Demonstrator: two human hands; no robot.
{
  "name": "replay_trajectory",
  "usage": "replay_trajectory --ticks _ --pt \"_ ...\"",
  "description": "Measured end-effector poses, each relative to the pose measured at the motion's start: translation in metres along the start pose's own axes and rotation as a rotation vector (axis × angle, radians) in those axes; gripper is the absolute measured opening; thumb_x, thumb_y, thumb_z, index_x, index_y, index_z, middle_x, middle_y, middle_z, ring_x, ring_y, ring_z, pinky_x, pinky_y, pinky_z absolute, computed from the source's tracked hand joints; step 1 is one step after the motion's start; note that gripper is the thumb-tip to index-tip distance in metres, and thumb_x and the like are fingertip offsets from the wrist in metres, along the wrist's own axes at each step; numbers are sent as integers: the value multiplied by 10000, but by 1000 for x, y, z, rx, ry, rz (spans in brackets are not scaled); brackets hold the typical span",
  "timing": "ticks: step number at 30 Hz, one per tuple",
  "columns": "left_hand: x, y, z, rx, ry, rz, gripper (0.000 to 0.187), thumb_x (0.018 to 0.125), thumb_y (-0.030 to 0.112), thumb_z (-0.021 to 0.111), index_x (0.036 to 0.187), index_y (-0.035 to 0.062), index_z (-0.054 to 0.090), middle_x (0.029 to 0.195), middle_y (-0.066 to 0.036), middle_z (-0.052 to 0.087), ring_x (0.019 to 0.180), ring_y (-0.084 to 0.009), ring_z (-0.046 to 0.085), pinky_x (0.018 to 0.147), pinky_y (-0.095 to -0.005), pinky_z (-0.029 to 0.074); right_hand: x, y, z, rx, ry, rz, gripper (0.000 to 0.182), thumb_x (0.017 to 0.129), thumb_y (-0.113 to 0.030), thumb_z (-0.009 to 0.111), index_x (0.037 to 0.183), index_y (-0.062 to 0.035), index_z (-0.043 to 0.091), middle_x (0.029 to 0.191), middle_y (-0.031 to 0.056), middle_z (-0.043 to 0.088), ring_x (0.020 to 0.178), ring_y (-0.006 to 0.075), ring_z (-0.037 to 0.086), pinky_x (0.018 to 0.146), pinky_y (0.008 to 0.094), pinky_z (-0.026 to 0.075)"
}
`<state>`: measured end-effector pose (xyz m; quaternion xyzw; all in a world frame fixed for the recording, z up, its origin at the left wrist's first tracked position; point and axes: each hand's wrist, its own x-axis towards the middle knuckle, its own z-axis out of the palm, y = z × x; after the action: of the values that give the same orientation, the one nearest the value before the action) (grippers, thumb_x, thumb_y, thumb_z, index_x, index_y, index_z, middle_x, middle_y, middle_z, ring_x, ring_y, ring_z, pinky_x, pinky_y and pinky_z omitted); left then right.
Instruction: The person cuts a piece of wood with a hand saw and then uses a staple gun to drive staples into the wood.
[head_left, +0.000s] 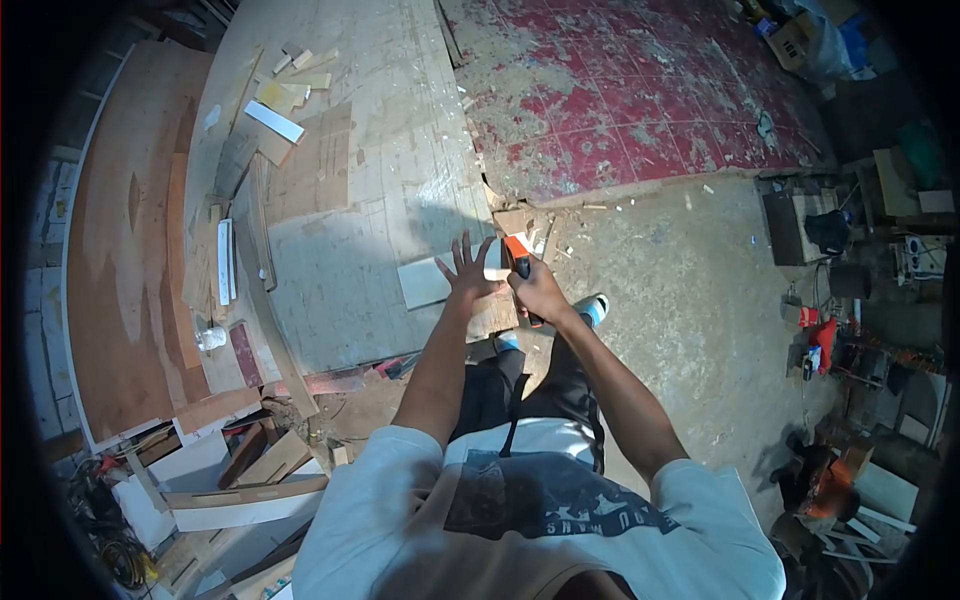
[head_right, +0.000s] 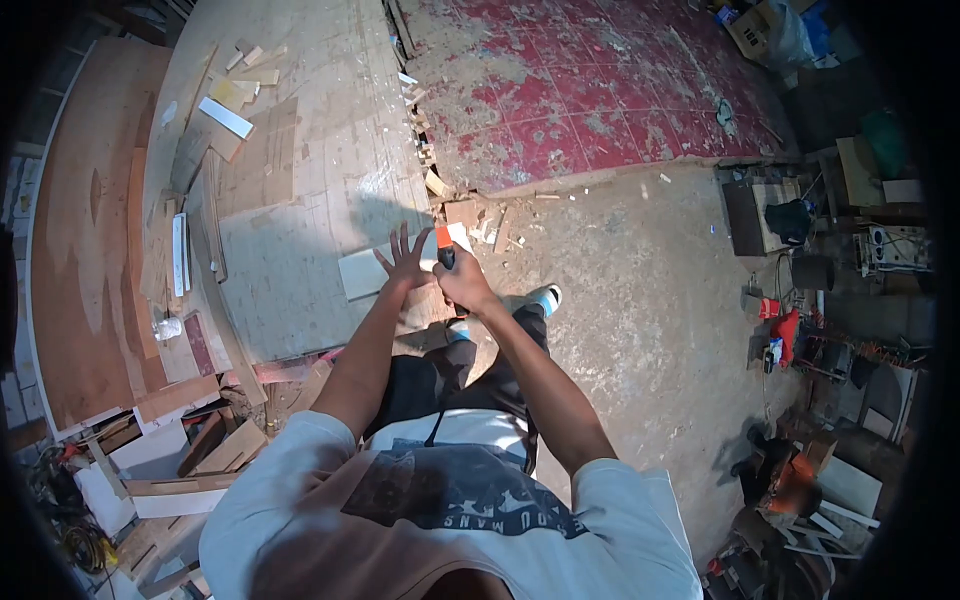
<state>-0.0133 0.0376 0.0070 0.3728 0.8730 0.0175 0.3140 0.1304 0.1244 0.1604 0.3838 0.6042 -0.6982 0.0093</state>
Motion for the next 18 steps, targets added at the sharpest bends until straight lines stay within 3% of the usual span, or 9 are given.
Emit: replay_trajectory --ticks 4,6,8,10,11,15,18 --pt "0 3 9 7 -2 -30 1210 531 621 799 1481 449 69 1575 -70 -184 1435 -344 -190 1009 -746 -80 10 8 3 41 -16 -4 294 876 -111 539 1138 18 503 655 94 579 457 162 561 418 316 446" --pt "0 -2 13 70 -21 27 1222 522 620 803 1479 462 60 1575 -67 -189 1435 -340 -190 1011 -744 -81 0 14 15 32 98 -127 190 878 -79 515 1036 22 490 560 41 500 402 127 480 374 297 395" --pt "-6 -4 12 37 -55 36 1229 514 612 810 1476 474 57 1575 -68 -190 1437 -339 -186 1013 -742 -80 -18 19 17 55 97 -31 174 877 -63 515 1028 19 482 564 41 501 405 127 486 379 296 397" --pt "-9 0 8 41 -45 65 1168 564 462 817 1476 467 87 1579 -55 -177 1441 -345 -171 999 -750 -86 -25 28 18 -29 136 24 298 868 -121 567 1128 17 519 635 108 591 451 167 571 420 333 448" --pt "-11 1 8 32 -30 60 1174 556 444 825 1475 468 94 1580 -55 -175 1442 -343 -168 1003 -745 -88 -26 31 20 13 142 -28 323 867 -120 569 1154 13 505 610 101 580 430 169 560 411 333 442" --pt "-9 0 9 31 -43 63 1149 576 487 810 1477 460 98 1582 -63 -166 1441 -347 -168 1006 -740 -96 -31 22 20 23 153 -23 329 867 -117 564 1162 15 497 607 99 575 436 171 565 412 330 441" --pt "-6 -1 17 -19 53 28 1201 522 554 824 1480 446 108 1582 -83 -147 1441 -353 -157 1003 -748 -91 -62 -14 21 58 108 25 328 864 -106 556 1163 15 498 602 101 572 440 174 569 414 334 439"
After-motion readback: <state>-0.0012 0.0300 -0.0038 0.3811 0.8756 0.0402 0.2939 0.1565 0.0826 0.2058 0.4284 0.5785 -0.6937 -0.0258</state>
